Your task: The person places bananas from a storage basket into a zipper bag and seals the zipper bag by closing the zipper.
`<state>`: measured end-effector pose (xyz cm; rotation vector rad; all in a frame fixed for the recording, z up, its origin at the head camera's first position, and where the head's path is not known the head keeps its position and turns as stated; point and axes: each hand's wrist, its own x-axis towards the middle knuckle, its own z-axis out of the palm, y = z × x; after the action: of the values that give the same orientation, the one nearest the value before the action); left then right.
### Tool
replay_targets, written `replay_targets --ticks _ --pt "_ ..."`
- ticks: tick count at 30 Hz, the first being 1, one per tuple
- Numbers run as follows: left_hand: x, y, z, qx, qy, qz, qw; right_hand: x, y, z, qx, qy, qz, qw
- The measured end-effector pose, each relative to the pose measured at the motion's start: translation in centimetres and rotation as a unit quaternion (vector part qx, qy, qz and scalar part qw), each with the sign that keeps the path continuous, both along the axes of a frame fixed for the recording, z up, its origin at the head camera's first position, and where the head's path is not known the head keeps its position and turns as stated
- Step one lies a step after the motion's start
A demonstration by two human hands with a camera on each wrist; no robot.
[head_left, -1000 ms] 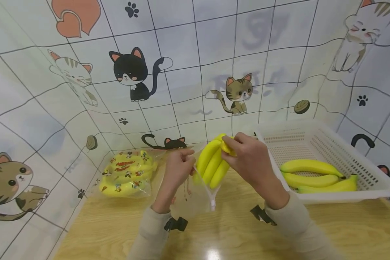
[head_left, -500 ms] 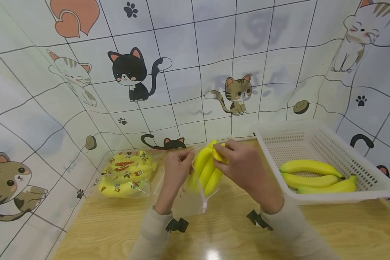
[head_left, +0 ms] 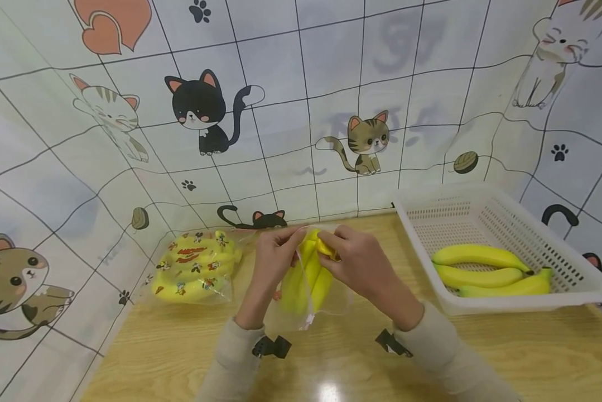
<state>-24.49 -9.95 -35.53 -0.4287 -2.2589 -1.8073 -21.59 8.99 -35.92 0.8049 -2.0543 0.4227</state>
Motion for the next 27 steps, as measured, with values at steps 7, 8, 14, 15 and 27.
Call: replay_targets --ticks 7,8,14,15,27 --pt "0.5 0.0 0.4 0.020 -0.025 -0.023 0.9992 -0.2 -0.5 -0.8 -0.017 -0.042 -0.005 0.9990" --pt "0.6 0.1 0.4 0.022 -0.027 -0.026 0.9990 -0.2 -0.7 -0.8 -0.018 -0.047 -0.009 0.9987" --pt "0.8 0.5 0.6 0.028 -0.043 -0.042 0.9978 0.1 -1.6 -1.4 -0.020 -0.082 -0.047 0.9953" --pt "0.8 0.6 0.6 0.029 -0.048 -0.045 0.9974 0.2 -1.7 -1.5 -0.022 -0.089 -0.055 0.9943" --pt "0.8 0.7 0.4 0.025 -0.060 -0.049 0.9967 0.7 -2.0 -1.4 0.040 -0.175 -0.062 0.9819"
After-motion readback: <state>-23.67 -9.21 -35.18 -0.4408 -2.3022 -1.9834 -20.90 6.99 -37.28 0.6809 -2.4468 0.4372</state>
